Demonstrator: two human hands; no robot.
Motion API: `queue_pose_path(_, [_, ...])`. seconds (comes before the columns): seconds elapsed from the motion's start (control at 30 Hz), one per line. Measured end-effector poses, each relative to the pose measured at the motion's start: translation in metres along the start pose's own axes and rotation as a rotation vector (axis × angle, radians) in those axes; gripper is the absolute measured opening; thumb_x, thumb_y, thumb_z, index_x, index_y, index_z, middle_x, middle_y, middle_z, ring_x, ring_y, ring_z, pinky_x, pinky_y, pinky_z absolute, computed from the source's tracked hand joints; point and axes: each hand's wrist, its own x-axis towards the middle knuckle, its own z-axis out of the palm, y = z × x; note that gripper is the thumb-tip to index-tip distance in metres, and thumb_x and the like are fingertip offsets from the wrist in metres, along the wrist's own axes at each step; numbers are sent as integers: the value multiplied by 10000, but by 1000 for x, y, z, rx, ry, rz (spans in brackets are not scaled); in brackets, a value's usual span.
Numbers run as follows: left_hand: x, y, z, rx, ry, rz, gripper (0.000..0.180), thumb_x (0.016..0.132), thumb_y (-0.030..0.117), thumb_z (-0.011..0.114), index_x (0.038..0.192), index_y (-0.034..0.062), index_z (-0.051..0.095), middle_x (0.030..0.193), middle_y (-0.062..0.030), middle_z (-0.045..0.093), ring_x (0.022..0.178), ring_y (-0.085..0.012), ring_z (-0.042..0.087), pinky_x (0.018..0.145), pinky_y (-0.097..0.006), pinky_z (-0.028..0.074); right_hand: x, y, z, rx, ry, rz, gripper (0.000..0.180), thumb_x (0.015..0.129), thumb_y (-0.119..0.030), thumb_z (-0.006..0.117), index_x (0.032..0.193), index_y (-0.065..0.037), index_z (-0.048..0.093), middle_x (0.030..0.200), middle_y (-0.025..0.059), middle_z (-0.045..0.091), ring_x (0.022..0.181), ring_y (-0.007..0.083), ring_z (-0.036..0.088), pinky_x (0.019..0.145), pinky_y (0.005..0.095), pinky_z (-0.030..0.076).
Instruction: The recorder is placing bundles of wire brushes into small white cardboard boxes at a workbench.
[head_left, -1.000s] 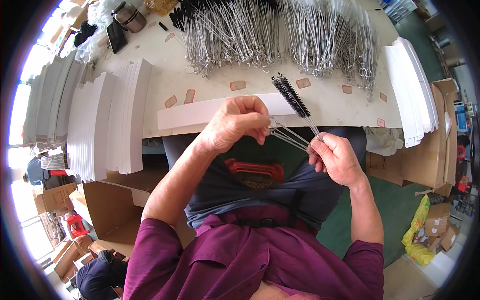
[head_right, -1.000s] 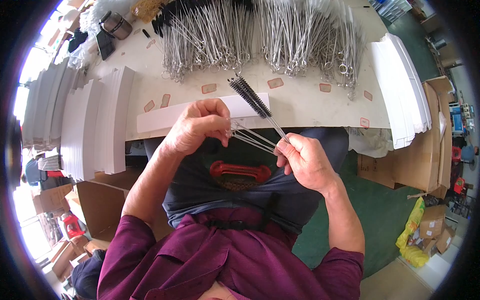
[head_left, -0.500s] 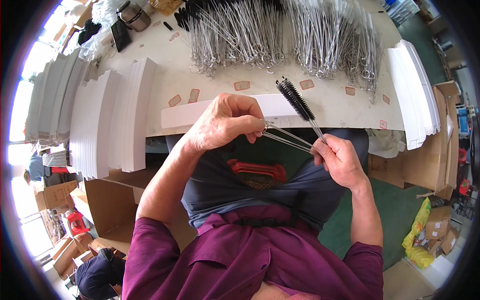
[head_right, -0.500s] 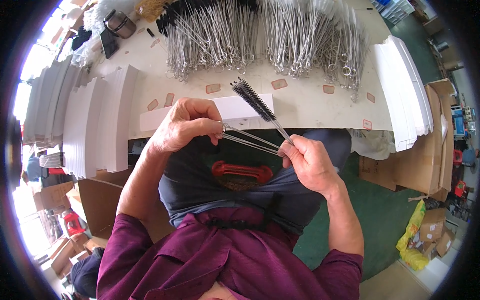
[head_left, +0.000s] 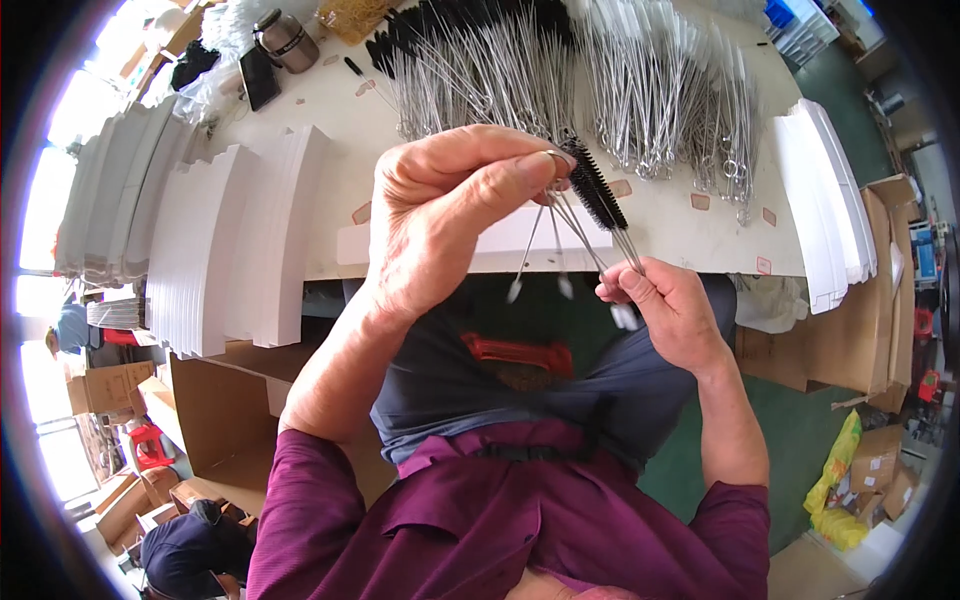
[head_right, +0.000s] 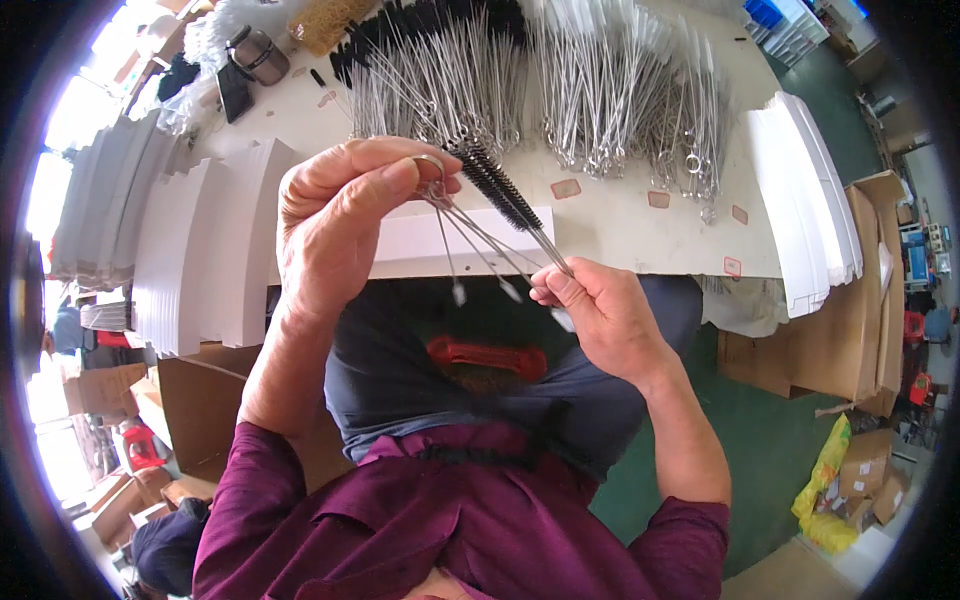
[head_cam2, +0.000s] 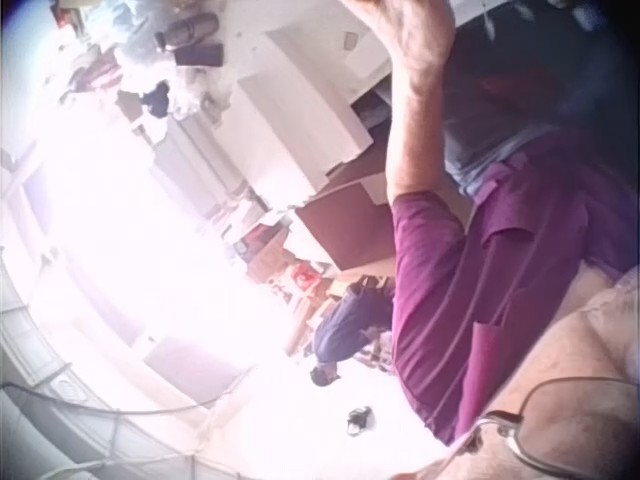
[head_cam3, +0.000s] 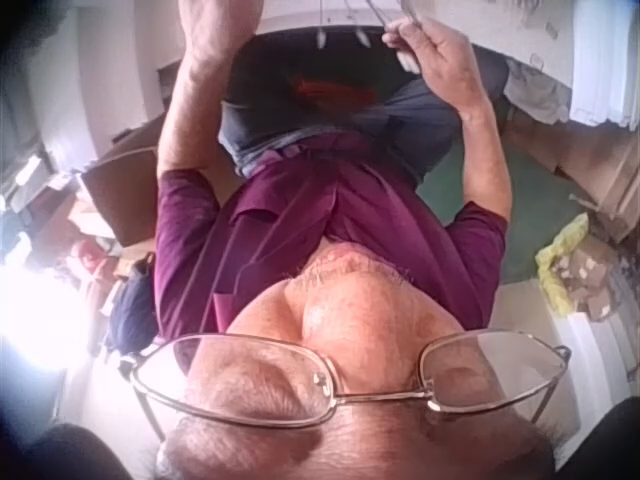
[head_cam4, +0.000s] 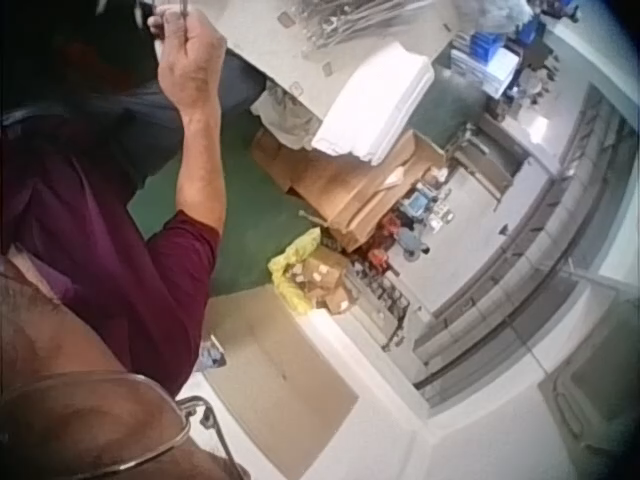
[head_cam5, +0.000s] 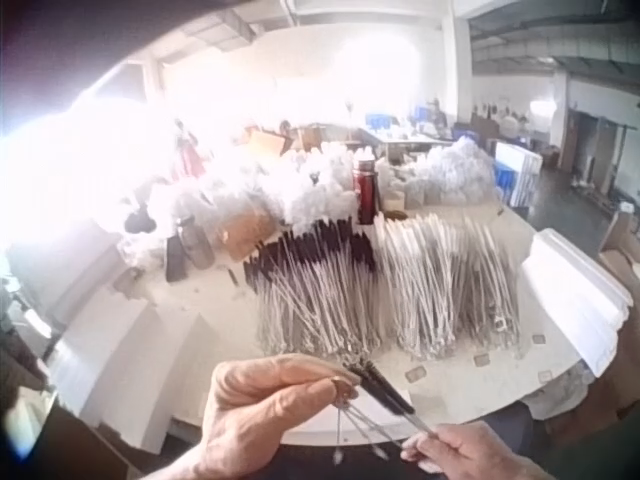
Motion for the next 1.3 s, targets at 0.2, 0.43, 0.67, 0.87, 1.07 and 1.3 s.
queue_pose_path(0.2, [-14,6,14,9,-105,-150,142,965,17,641,993,-73,748,942,-136,753,894,-193,710,870,-331,560,8,-8,5,53,150,-28,330,1113,-237,526,1073,37,705,914,64,736,798,106,679,734,265,553])
queue_pose_path(0.43, [-14,6,17,58,-129,-145,135,959,29,650,981,-62,747,941,-117,742,901,-175,691,873,-306,535,16,-40,9,-9,192,-124,346,1113,-282,538,1076,11,719,745,-14,628,661,42,515,603,223,423])
queue_pose_path(0.67, [-15,0,18,111,-155,-95,126,950,34,674,998,-53,750,964,-93,728,914,-140,666,841,-289,518,19,-62,26,84,215,-236,261,1093,-212,582,1075,9,721,725,-5,617,677,41,531,605,233,435])
queue_pose_path(0.87, [-15,3,23,182,-119,-96,121,945,27,707,1028,-45,757,960,-79,718,883,-113,637,785,-261,493,17,-59,26,46,213,-242,293,1102,-245,567,1049,4,712,713,-12,590,674,40,523,596,225,422])
queue_pose_path(1.07, [-17,5,22,194,-128,-120,145,968,37,691,1060,-61,748,983,-99,747,911,-121,678,839,-263,532,24,-35,26,146,201,-118,369,1118,-325,522,1054,-7,697,717,-23,568,667,41,511,596,226,427])
queue_pose_path(1.3, [-7,2,21,-117,-106,-198,169,1005,107,667,1030,-46,736,964,-160,756,904,-242,733,854,-376,598,60,7,45,244,181,-269,352,1118,-296,518,1057,8,686,878,38,696,760,113,650,740,276,540])
